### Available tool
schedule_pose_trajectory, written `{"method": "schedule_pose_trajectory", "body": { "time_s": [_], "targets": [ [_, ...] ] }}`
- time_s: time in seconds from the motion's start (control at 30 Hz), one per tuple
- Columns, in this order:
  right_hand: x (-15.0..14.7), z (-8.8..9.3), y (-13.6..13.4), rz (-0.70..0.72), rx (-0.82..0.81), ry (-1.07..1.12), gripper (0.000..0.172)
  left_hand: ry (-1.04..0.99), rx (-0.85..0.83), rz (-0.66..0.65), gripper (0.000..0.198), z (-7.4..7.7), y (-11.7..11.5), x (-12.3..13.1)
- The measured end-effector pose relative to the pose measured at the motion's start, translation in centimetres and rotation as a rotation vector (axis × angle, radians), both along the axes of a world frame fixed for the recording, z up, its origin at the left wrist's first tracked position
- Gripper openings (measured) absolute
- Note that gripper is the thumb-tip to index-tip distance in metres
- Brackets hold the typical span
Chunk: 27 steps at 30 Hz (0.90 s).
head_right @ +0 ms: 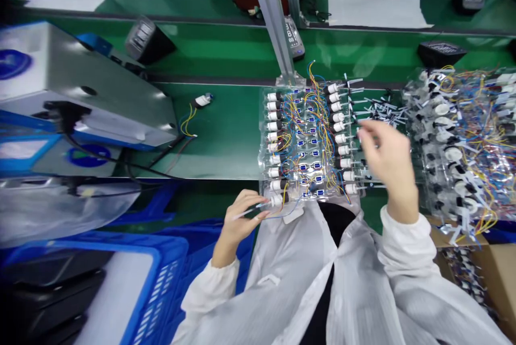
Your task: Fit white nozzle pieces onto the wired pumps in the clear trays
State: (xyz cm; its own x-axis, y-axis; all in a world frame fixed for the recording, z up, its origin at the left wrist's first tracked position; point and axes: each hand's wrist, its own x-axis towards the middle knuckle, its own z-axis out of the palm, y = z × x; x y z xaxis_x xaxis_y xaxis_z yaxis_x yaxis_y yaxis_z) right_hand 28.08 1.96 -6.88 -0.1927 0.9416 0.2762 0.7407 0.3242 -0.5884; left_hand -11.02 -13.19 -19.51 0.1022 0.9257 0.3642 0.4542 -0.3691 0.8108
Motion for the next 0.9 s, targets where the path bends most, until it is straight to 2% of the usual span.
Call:
{"method": "schedule_pose_trajectory", "body": {
  "time_s": [0.07,0.1,0.17,0.23,0.3,0.33,0.4,0.47,0.53,0.57,0.63,0.7,0.73,0.8,0.9],
  "targets": [
    [4.0,-1.6,2.5,-0.296,-0.075,-0.173,0.03,-0.085,-0.045,0.026,0.055,-0.4,-0.1,-0.5],
    [5.2,-2.7,3.5,-0.387,-0.113,-0.287,0.03,-0.169,-0.053,0.062,0.065,-0.7,-0.2,-0.8],
    [6.4,-5.1,4.9,-0.461,-0.185,-0.399,0.031,-0.382,-0.024,0.151,0.072,-1.2,-0.2,-1.2],
    [6.4,-7.1,5.4,-0.494,-0.219,-0.422,0.029,-0.574,0.038,0.243,0.068,-1.4,0.1,-1.6],
    [6.3,-7.9,5.2,-0.503,-0.235,-0.412,0.022,-0.67,0.087,0.32,0.061,-1.1,0.5,-1.8],
    [6.3,-7.6,4.8,-0.502,-0.228,-0.401,0.019,-0.688,0.107,0.352,0.057,-0.7,0.7,-1.8],
    [6.3,-6.0,3.6,-0.505,-0.163,-0.336,0.015,-0.7,0.151,0.408,0.048,0.2,1.1,-1.8],
    [5.3,-3.4,1.9,-0.523,-0.034,-0.196,0.011,-0.694,0.19,0.466,0.036,1.6,1.5,-1.5],
    [2.6,-0.7,-0.1,-0.494,0.064,-0.014,0.016,-0.665,0.169,0.474,0.025,3.2,1.9,-0.9],
    [0.6,0.3,-1.1,-0.395,0.087,0.122,0.021,-0.645,0.133,0.439,0.024,4.0,2.2,-0.4],
    [-4.2,1.6,-3.1,-0.056,0.054,0.327,0.028,-0.597,0.019,0.291,0.029,5.8,3.0,0.7],
    [-9.4,1.7,-4.8,0.296,-0.029,0.351,0.029,-0.552,-0.035,0.104,0.045,7.5,4.0,1.7],
    [-11.7,1.4,-5.5,0.422,-0.036,0.352,0.029,-0.518,-0.036,0.038,0.048,8.3,4.5,2.2],
    [-15.3,0.7,-6.4,0.569,-0.047,0.386,0.029,-0.429,-0.016,-0.013,0.036,9.6,5.2,2.9],
    [-18.1,-0.2,-6.5,0.652,-0.039,0.452,0.03,-0.408,0.054,-0.013,0.014,10.8,5.5,3.0]
  ]
}}
